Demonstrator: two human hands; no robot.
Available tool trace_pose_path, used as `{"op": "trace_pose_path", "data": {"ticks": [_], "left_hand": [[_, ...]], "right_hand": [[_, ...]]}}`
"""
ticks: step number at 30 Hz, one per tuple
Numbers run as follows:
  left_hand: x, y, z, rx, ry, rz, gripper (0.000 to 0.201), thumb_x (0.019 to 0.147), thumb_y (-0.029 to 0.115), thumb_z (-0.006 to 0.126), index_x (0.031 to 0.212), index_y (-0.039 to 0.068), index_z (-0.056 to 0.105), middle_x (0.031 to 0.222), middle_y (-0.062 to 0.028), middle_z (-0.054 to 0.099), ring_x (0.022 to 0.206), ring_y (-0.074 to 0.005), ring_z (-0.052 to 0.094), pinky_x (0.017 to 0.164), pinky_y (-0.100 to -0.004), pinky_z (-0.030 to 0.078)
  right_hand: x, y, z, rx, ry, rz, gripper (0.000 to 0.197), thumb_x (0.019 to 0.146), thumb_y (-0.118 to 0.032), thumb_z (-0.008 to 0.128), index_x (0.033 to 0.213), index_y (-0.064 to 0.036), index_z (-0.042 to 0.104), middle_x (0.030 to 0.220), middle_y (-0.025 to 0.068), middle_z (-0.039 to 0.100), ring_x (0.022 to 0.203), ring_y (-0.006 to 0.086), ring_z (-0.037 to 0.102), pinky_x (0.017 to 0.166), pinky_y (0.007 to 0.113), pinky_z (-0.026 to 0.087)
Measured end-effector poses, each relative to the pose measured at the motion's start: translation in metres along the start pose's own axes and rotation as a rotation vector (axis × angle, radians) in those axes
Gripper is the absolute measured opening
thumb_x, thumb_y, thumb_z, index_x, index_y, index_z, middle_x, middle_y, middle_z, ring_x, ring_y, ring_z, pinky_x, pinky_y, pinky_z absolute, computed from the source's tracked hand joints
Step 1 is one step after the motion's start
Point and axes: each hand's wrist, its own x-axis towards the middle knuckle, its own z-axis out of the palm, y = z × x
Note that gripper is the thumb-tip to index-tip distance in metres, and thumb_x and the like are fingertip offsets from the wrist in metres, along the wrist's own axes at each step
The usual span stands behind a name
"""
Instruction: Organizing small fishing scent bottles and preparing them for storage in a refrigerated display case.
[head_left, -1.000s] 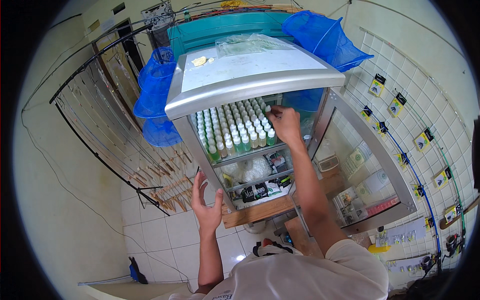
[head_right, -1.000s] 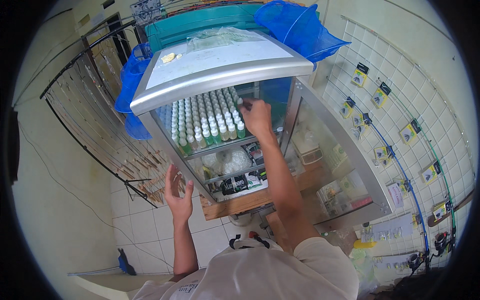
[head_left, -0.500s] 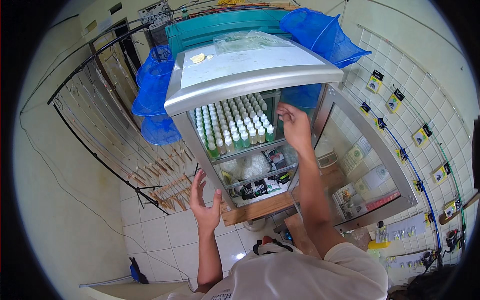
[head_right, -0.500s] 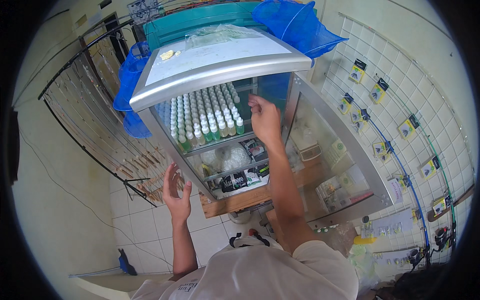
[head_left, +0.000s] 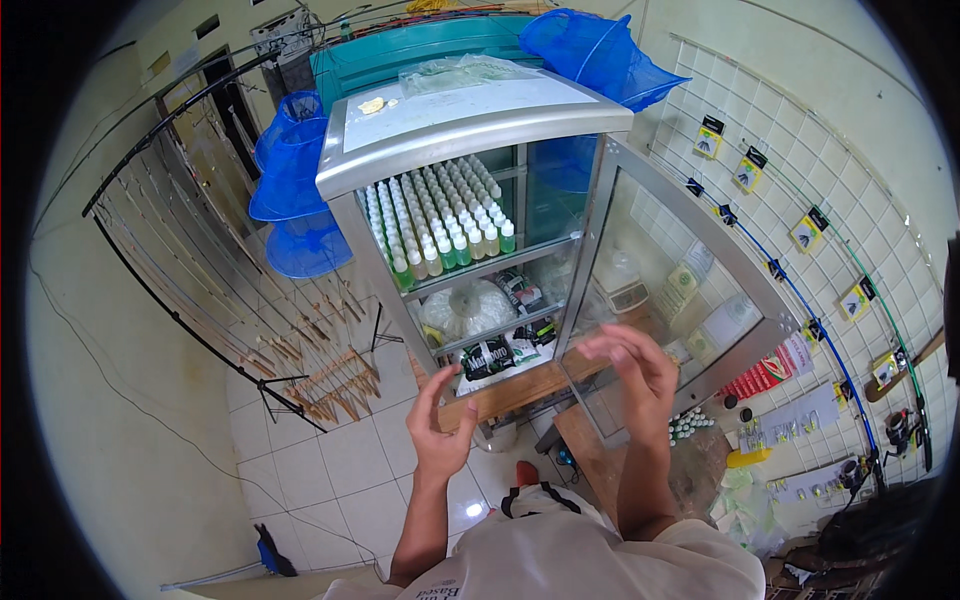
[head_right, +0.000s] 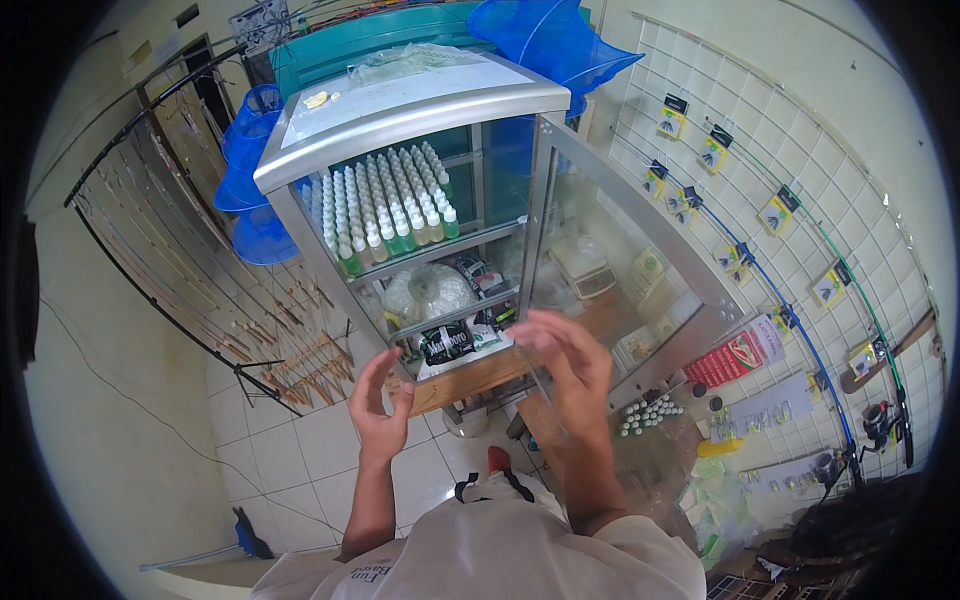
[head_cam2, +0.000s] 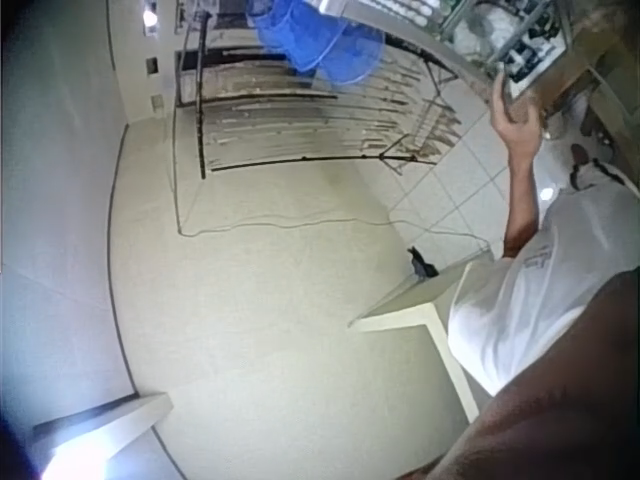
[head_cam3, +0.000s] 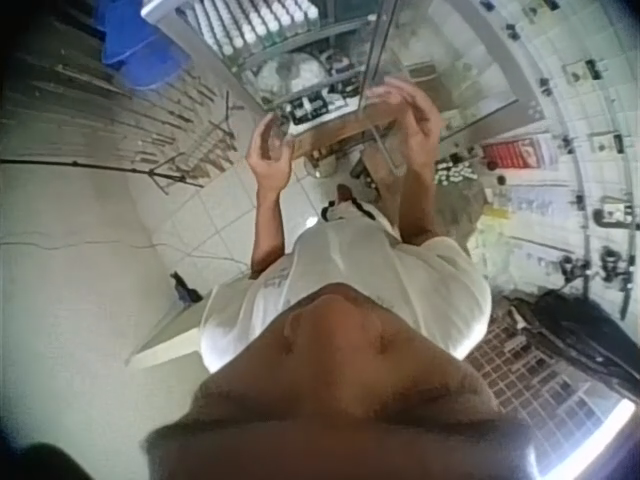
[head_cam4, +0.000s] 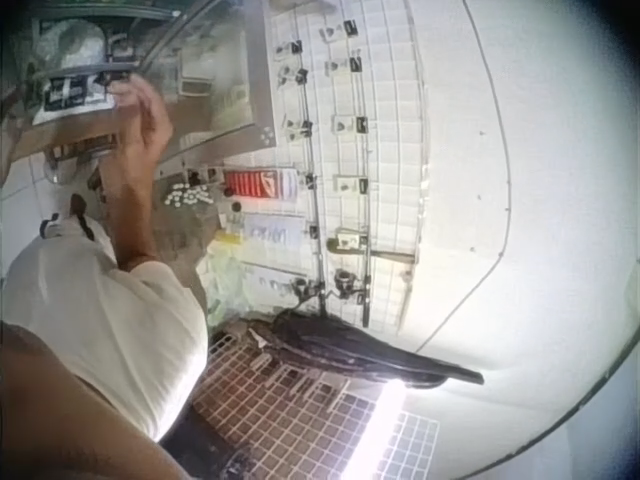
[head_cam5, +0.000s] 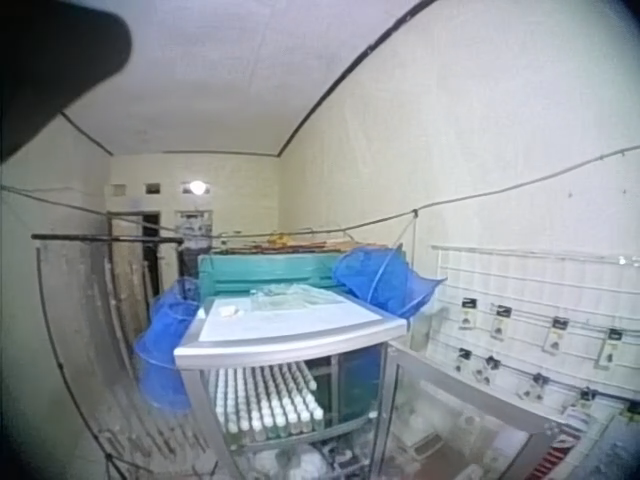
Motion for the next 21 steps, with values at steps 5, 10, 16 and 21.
{"op": "trace_pose_path", "data": {"ticks": [5, 10, 16, 21], "left_hand": [[-0.035, 0.009, 0.005, -0.017, -0.054, -0.072, 0.047, 0.084, -0.002, 0.071, 0.129, -0.007, 0.056, 0.124, -0.0202, 0.066, 0.119, -0.0271, 0.063, 0.106, -0.0375, 0.046], [-0.069, 0.009, 0.001, 0.034, -0.155, -0.129, 0.040, 0.086, -0.006, 0.069, 0.125, -0.005, 0.060, 0.124, -0.0178, 0.065, 0.122, -0.0266, 0.061, 0.108, -0.0392, 0.045], [-0.094, 0.021, 0.002, -0.003, -0.211, -0.179, 0.037, 0.085, -0.007, 0.069, 0.121, -0.005, 0.062, 0.121, -0.0164, 0.067, 0.119, -0.0244, 0.063, 0.106, -0.0367, 0.047], [-0.104, 0.030, 0.003, -0.031, -0.266, -0.195, 0.037, 0.085, -0.008, 0.069, 0.122, -0.005, 0.062, 0.120, -0.0158, 0.068, 0.117, -0.0234, 0.064, 0.105, -0.0363, 0.048]], "right_hand": [[-0.058, -0.030, -0.036, -0.074, 0.244, -0.011, 0.023, 0.100, -0.012, 0.057, 0.112, 0.0052, 0.064, 0.084, 0.0110, 0.068, 0.075, 0.0178, 0.066, 0.069, 0.030, 0.052], [-0.095, -0.024, -0.110, 0.141, 0.486, -0.117, 0.021, 0.098, -0.012, 0.059, 0.110, 0.0034, 0.066, 0.082, 0.0071, 0.065, 0.068, 0.0129, 0.062, 0.063, 0.023, 0.047], [-0.104, 0.026, -0.140, -0.096, 0.527, 0.251, 0.037, 0.102, -0.026, 0.056, 0.121, 0.0042, 0.064, 0.113, 0.0111, 0.069, 0.105, 0.0203, 0.065, 0.092, 0.036, 0.049], [-0.107, 0.021, -0.116, -0.079, 0.447, 0.207, 0.041, 0.104, -0.028, 0.052, 0.121, 0.0073, 0.064, 0.114, 0.0129, 0.069, 0.105, 0.0218, 0.065, 0.095, 0.038, 0.048]]}}
